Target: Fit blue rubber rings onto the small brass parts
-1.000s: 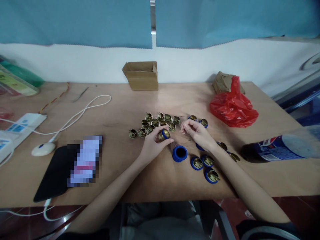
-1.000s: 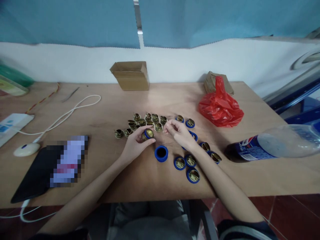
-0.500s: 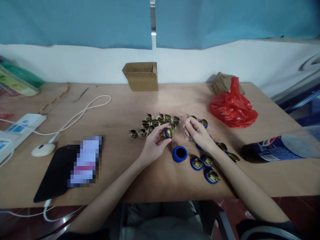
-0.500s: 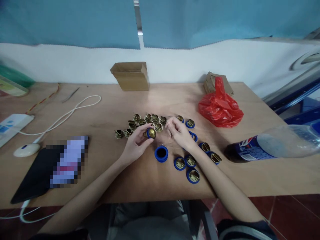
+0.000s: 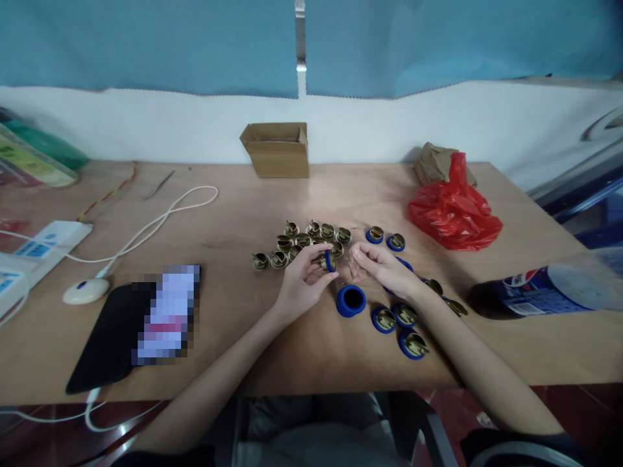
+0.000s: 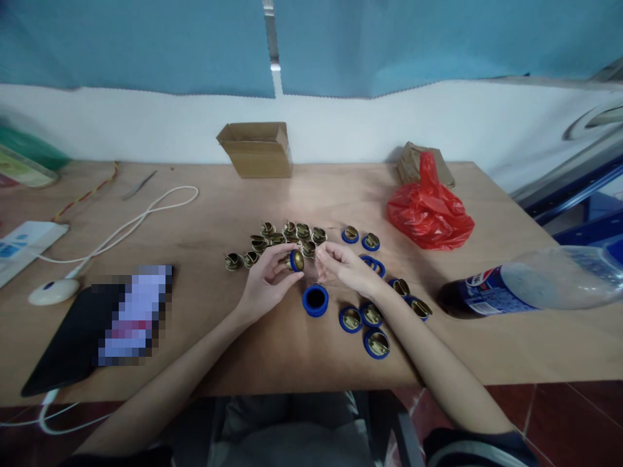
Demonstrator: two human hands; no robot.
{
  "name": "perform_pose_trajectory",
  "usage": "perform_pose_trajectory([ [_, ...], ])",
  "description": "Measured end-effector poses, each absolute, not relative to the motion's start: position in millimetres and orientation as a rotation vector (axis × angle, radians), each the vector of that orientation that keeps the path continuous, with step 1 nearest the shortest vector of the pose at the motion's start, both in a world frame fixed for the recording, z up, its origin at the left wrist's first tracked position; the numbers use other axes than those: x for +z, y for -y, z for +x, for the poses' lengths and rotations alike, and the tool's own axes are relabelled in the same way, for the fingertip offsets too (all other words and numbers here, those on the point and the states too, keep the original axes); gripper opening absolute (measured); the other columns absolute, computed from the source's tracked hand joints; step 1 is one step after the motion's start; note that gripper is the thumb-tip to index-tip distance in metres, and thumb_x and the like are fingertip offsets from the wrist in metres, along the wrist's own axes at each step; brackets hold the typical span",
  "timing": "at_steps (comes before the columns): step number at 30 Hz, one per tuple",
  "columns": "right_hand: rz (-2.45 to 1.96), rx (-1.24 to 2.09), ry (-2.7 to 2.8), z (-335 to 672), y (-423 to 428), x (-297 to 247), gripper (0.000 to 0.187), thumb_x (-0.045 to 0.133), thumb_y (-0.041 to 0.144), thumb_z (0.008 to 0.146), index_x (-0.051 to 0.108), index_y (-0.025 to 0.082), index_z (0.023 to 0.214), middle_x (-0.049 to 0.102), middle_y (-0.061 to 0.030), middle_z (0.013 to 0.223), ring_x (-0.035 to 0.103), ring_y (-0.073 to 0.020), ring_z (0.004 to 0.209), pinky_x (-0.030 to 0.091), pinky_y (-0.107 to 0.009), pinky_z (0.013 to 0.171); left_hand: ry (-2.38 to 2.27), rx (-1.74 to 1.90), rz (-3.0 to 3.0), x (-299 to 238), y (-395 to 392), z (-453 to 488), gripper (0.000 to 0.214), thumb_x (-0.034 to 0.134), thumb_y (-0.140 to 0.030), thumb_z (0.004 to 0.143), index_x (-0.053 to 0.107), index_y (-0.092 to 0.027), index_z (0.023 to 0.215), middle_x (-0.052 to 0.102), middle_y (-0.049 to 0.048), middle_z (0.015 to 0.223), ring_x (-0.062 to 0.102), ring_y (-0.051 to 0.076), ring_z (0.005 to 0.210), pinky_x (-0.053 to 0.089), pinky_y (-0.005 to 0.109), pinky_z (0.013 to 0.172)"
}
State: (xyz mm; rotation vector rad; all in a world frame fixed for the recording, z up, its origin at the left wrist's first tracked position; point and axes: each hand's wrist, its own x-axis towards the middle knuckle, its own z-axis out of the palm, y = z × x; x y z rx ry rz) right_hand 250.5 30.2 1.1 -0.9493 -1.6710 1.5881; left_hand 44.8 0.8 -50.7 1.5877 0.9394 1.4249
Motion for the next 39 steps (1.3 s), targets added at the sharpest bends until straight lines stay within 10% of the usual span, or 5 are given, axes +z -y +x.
perform_pose_trajectory([
  [26,-0.985,1.6,1.715,237.1,-28.7,-2.0,0.051,0.061,0.066,0.092,0.049,0.02,0.074,0.046,0.0065,0.061,0.04,-0.0084,0.053,0.031,-0.024,0.051,-0.922,1.37,1.602,-53.5,1.0,48.1,0.05,0.08,-0.016,0.081,0.062,-0.024,0.126,0.068,0.0094,0.124,0.07,0.023,0.115,0.062,0.037,0.097],
  [39,-0.952,1.569,1.747,238.9,-30.9,-3.0,0.044,0.067,0.059,0.09,0.057,0.019,0.08,0.056,0.0022,0.071,0.05,-0.0115,0.063,0.04,-0.026,0.061,-0.901,1.404,1.665,-52.7,3.4,49.2,0.047,0.08,-0.018,0.081,0.062,-0.024,0.124,0.066,0.0095,0.122,0.069,0.022,0.113,0.06,0.039,0.097],
])
